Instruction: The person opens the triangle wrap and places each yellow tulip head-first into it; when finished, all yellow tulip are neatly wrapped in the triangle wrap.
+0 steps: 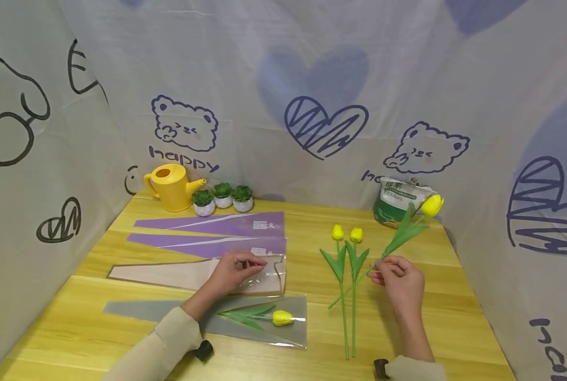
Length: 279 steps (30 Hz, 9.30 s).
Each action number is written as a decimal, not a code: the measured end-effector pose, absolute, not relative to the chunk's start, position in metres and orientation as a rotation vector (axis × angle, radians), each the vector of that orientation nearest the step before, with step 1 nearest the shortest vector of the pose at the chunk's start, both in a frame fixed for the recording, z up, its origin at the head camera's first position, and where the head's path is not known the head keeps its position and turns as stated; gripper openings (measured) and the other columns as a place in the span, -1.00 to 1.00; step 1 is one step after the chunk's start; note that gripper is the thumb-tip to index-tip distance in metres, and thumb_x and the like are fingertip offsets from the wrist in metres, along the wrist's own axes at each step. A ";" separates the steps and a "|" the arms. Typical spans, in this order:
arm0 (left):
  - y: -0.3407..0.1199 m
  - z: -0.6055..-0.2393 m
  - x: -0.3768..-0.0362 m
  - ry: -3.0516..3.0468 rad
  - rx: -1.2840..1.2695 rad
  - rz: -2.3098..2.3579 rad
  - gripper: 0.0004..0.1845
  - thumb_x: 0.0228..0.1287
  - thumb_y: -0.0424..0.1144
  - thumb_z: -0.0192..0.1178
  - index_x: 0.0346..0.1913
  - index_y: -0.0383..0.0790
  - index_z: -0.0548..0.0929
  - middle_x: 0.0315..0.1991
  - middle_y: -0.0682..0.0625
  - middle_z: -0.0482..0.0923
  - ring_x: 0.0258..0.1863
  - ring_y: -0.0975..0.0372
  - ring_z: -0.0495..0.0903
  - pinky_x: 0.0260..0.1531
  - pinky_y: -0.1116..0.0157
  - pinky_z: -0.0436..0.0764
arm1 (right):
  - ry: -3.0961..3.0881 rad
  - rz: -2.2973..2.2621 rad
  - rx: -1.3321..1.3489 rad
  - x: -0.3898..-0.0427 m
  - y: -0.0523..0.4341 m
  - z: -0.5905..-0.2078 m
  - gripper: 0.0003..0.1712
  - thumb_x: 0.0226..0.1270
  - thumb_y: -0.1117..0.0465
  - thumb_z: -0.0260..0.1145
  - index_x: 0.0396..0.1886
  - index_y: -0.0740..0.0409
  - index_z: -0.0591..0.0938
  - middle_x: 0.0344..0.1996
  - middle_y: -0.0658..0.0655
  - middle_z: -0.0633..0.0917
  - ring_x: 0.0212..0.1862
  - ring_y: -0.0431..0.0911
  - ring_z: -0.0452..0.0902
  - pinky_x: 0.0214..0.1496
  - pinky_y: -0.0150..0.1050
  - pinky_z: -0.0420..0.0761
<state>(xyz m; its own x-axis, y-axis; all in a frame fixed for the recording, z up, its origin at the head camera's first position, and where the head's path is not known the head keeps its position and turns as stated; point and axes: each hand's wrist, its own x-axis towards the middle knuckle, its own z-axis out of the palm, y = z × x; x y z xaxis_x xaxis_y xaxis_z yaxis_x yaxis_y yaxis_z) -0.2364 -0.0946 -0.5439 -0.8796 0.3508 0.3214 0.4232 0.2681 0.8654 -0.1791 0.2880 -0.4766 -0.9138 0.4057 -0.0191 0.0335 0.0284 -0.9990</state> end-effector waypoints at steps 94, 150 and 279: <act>-0.050 -0.542 -0.227 -2.380 -0.849 -1.646 -0.83 0.25 -0.29 0.48 -0.10 -0.06 0.85 -0.26 0.07 0.78 -0.23 0.27 0.68 -0.13 0.24 0.69 | -2.469 2.128 -0.190 -0.191 0.157 -0.513 -0.79 0.47 0.32 0.35 -0.01 0.32 0.74 -0.33 0.15 0.76 -0.40 -0.16 0.55 -0.43 -0.34 0.61; -0.045 -0.551 -0.229 -2.484 -0.729 -1.594 -0.85 0.17 -0.42 0.50 -0.22 -0.15 0.85 -0.31 0.00 0.79 -0.32 0.25 0.68 -0.23 0.40 0.68 | -2.516 1.976 -0.260 -0.195 0.173 -0.516 -0.72 0.39 0.32 0.42 0.03 0.36 0.74 -0.20 0.26 0.77 -0.30 -0.02 0.71 -0.27 -0.22 0.76; -0.036 -0.546 -0.229 -2.432 -0.794 -1.576 -0.86 0.19 -0.34 0.51 -0.20 -0.09 0.85 -0.29 0.09 0.78 -0.28 0.30 0.68 -0.20 0.36 0.68 | -2.879 0.834 0.634 -0.211 0.195 -0.520 -0.87 0.35 0.22 0.48 -0.35 -0.11 0.70 -0.15 -0.07 0.61 -0.06 -0.09 0.61 0.06 -0.03 0.66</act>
